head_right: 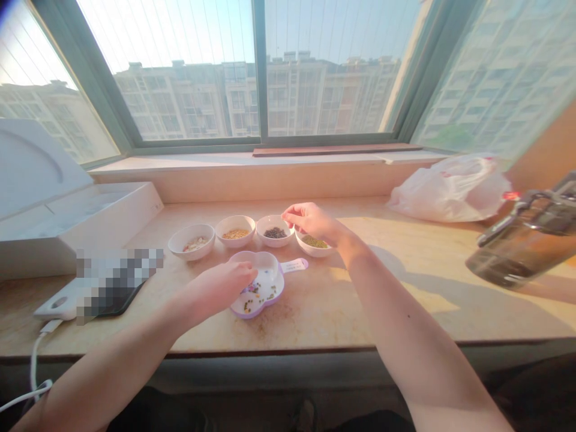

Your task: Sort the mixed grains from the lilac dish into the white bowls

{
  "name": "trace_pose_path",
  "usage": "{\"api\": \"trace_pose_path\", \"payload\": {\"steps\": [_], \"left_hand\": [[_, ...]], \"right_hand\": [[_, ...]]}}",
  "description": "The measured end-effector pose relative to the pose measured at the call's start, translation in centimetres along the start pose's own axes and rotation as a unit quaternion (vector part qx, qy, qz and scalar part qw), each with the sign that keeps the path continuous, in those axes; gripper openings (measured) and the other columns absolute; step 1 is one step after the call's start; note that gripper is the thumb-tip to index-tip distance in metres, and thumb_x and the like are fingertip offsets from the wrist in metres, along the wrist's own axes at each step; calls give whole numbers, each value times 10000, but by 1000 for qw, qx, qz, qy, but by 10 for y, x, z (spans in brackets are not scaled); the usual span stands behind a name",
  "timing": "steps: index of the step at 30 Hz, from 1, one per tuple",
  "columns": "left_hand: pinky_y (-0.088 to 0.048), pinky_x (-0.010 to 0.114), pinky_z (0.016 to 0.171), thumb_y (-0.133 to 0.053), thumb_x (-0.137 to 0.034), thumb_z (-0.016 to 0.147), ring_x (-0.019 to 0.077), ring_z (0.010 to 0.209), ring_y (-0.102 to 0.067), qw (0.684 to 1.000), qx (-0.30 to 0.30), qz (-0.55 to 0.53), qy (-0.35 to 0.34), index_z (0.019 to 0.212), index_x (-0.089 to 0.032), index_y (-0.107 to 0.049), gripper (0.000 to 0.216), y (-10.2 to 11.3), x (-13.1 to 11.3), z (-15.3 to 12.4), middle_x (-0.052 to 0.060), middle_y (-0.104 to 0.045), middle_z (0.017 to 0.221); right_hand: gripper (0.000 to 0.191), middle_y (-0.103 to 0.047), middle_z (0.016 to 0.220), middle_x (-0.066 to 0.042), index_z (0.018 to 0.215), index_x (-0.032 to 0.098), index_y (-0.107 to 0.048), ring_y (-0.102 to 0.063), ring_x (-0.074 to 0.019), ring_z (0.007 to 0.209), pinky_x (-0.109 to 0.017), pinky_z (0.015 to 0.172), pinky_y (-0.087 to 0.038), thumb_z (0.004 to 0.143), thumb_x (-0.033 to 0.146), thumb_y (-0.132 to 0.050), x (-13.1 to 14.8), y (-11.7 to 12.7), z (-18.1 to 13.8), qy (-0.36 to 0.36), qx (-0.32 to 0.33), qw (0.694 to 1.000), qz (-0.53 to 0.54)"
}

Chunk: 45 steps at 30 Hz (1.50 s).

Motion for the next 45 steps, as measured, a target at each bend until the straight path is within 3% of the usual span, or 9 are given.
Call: {"api": "trace_pose_path", "payload": {"steps": [3,6,16,22,25,30,33,38,45], "left_hand": [[-543,377,788,-477,42,859,304,898,-716,999,-36,-28,-3,912,-100,-737,301,-2,1,3,187,-742,1004],[-538,376,760,-488,25,850,298,854,-709,997,-57,-40,-14,867,-115,-736,286,-4,3,6,180,-743,953],[-488,379,757,-498,23,795,299,884,-687,995,-61,-57,-45,707,-152,-673,262,-1,6,12,139,-724,865],[-469,319,719,-506,8,750,199,806,-655,979,-122,-149,-62,770,-185,-662,249,28,17,16,45,-722,874],[-492,296,746,-581,-68,760,167,801,-652,915,-199,-343,-69,759,-185,-664,144,44,28,15,16,-698,805],[-517,271,762,-724,-183,734,115,752,-639,716,-218,-659,-70,774,-158,-657,82,47,41,18,-5,-657,781],[-516,265,774,-784,-186,698,88,731,-627,640,-220,-735,-43,787,-153,-624,186,42,44,21,-14,-659,822],[-496,258,774,-819,-186,695,95,766,-630,609,-191,-769,-38,788,-168,-559,277,36,41,28,-35,-631,802],[-512,239,793,-816,-182,705,88,781,-647,593,-201,-780,-13,856,-153,-618,251,31,43,29,-9,-674,864]], "right_hand": [[178,-750,869,-65,797,183,-732,-626,-179,795,-285,689,-430,877,333,-682,-14,25,5,-49,-81,968,-234],[169,-781,893,-85,782,188,-762,-682,-207,855,-280,692,-449,872,294,-667,-27,35,8,-90,-65,932,-345],[153,-780,899,-97,800,211,-789,-708,-227,814,-301,637,-452,842,287,-664,-54,42,11,-181,-8,887,-424],[192,-790,954,-96,859,208,-795,-698,-237,894,-304,718,-478,871,315,-637,-35,38,12,-93,-78,915,-385],[199,-778,878,-70,880,200,-785,-681,-215,826,-303,709,-481,880,335,-639,-14,23,7,2,-114,949,-295],[196,-752,879,-42,933,194,-746,-645,-170,749,-299,701,-504,889,358,-647,25,-12,-14,185,-127,970,-95],[175,-747,864,-37,950,199,-747,-653,-161,742,-291,688,-526,860,338,-690,37,-34,-26,221,-88,971,-22],[251,-760,846,-39,956,214,-792,-651,-155,704,-291,642,-532,835,431,-756,42,-56,-30,222,-35,974,5],[261,-763,840,-47,861,211,-818,-664,-177,745,-310,685,-525,838,463,-752,39,-54,-27,229,-73,971,13]]}}
Point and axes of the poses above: each hand's wrist, its own z-axis towards the middle knuckle, its own y-axis out of the back of the hand, x = y × z, the point moved 6 cm from there along z, towards the middle knuckle
